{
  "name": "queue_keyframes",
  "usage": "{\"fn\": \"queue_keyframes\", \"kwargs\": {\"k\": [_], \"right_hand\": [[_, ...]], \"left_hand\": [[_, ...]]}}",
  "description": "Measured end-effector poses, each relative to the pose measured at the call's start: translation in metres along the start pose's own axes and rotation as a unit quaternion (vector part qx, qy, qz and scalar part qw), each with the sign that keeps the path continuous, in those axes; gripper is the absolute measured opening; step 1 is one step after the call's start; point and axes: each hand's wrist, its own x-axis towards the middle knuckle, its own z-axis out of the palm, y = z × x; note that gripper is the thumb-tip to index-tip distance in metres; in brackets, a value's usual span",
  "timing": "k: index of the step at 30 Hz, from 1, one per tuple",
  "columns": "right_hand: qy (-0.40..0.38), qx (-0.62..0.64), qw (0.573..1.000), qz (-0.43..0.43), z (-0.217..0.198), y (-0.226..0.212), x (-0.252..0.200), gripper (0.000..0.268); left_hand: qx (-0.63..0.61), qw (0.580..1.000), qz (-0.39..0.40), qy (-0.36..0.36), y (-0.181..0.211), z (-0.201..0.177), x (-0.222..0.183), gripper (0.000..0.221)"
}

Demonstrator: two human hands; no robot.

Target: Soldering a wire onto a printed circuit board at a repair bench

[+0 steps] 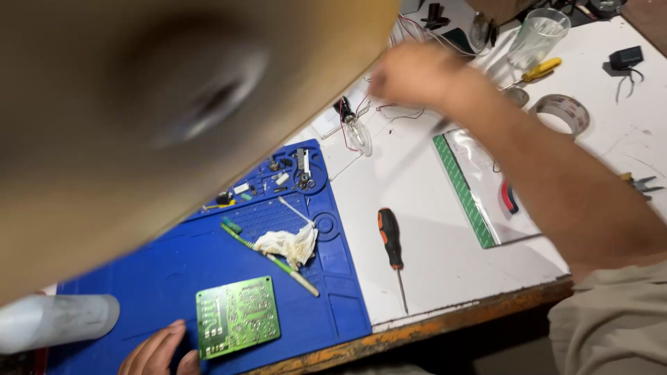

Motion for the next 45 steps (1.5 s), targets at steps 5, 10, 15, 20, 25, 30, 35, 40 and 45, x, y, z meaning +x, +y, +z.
{"fn": "queue_keyframes", "kwargs": {"k": [5, 10, 15, 20, 25, 30, 35, 40, 45], "right_hand": [[-0.036, 0.052, 0.998, 0.020, 0.039, -0.085, -0.004, 0.061], [-0.045, 0.320, 0.930, 0.174, 0.024, -0.062, -0.002, 0.043], [0.028, 0.374, 0.890, 0.259, -0.026, -0.053, -0.103, 0.032], [0.170, 0.299, 0.908, 0.239, 0.038, -0.010, -0.125, 0.037], [0.492, 0.199, 0.847, 0.031, 0.055, -0.026, -0.182, 0.038], [0.556, 0.162, 0.802, -0.145, 0.008, -0.096, -0.239, 0.039], [0.476, 0.173, 0.801, -0.318, -0.071, -0.217, -0.263, 0.027], [0.415, 0.165, 0.771, -0.454, -0.103, -0.314, -0.244, 0.022], [0.288, 0.380, 0.795, -0.375, -0.052, -0.341, -0.251, 0.082]], "left_hand": [[-0.057, 0.994, 0.021, 0.096, 0.096, -0.066, 0.060, 0.040], [-0.185, 0.963, 0.078, 0.182, 0.123, -0.097, 0.074, 0.035], [-0.170, 0.974, 0.040, 0.146, 0.112, -0.145, 0.033, 0.037], [-0.116, 0.991, -0.015, 0.072, 0.083, -0.169, -0.002, 0.040], [-0.110, 0.991, 0.007, 0.069, 0.063, -0.184, -0.017, 0.035], [-0.235, 0.960, 0.078, 0.133, 0.086, -0.223, 0.037, 0.030], [-0.262, 0.952, 0.131, 0.086, 0.135, -0.265, 0.102, 0.081], [-0.418, 0.901, -0.079, -0.085, 0.123, -0.223, 0.126, 0.054], [-0.449, 0.871, -0.198, -0.012, 0.104, -0.192, 0.093, 0.051]]}}
